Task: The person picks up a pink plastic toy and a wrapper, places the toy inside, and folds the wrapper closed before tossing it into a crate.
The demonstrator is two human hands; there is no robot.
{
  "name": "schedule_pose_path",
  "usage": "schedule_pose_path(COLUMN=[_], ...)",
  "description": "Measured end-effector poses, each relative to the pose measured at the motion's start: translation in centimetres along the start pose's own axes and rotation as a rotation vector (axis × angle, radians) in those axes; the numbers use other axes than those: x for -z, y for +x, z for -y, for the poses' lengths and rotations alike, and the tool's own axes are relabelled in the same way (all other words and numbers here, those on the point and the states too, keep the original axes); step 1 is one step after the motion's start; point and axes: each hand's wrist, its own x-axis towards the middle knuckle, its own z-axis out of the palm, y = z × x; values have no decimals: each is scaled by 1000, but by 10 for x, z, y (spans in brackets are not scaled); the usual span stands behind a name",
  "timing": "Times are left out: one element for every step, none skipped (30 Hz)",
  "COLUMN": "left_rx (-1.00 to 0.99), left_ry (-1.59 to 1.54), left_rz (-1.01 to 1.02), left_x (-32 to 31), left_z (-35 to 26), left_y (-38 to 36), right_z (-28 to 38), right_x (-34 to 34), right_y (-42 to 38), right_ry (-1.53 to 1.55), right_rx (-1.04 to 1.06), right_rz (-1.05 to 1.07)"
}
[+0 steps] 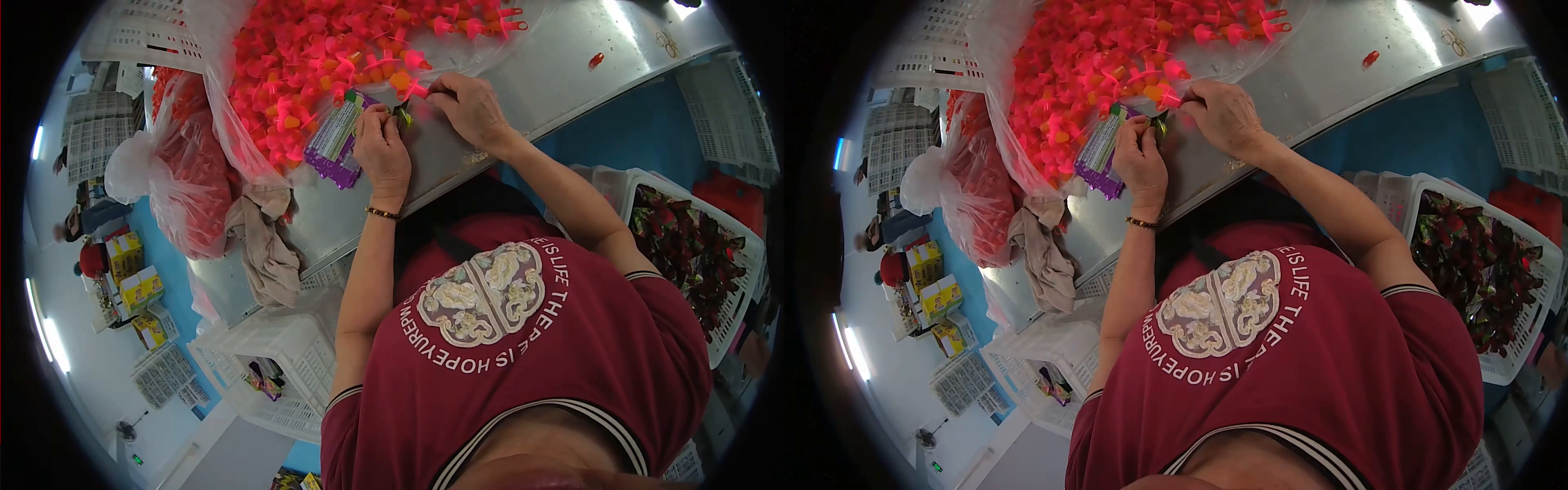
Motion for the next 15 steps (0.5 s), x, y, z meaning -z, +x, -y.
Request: schedule_pose_path(left_rx=[53, 105, 105, 198, 291, 293, 320, 346, 346, 334, 321, 322, 269, 217, 218], left_ry=[-27, -53, -52, -146, -241, -241, -287, -335, -337, -332, -326, -326, -287, -248, -246], left_rz=[11, 22, 21, 19, 17, 19, 21, 23, 26, 22, 18, 19, 23, 27, 28], left_x=[1, 2, 1, -1, -2, -2, -2, -2, -2, -1, -1, -1, 0, 0, 0], left_z=[-2, -3, -1, 2, 5, 6, 6, 6, 6, 5, 4, 1, -2, -3, -3], left_y=[0, 0, 0, -1, -2, -2, -2, -2, -2, -2, -2, -2, -2, -2, -3], right_z=[-1, -3, -6, -9, -11, -12, -14, -15, -14, -12, -10, -8, -5, -3, -5], right_x=[-4, -8, -11, -14, -15, -14, -12, -11, -9, -6, -4, -5, -7, -8, -10], right_y=[-1, -2, -4, -5, -7, -8, -9, -9, -8, -7, -5, -6, -8, -9, -10], right_ry=[-9, -18, -17, -61, -104, -103, -191, -279, -280, -226, -172, -172, -142, -111, -110], right_rx=[-15, -30, -28, -5, 17, 15, 92, 169, 167, 101, 36, 35, 46, 56, 55], right_rz=[22, 43, 44, 69, 95, 96, 93, 90, 88, 92, 97, 98, 65, 32, 33])
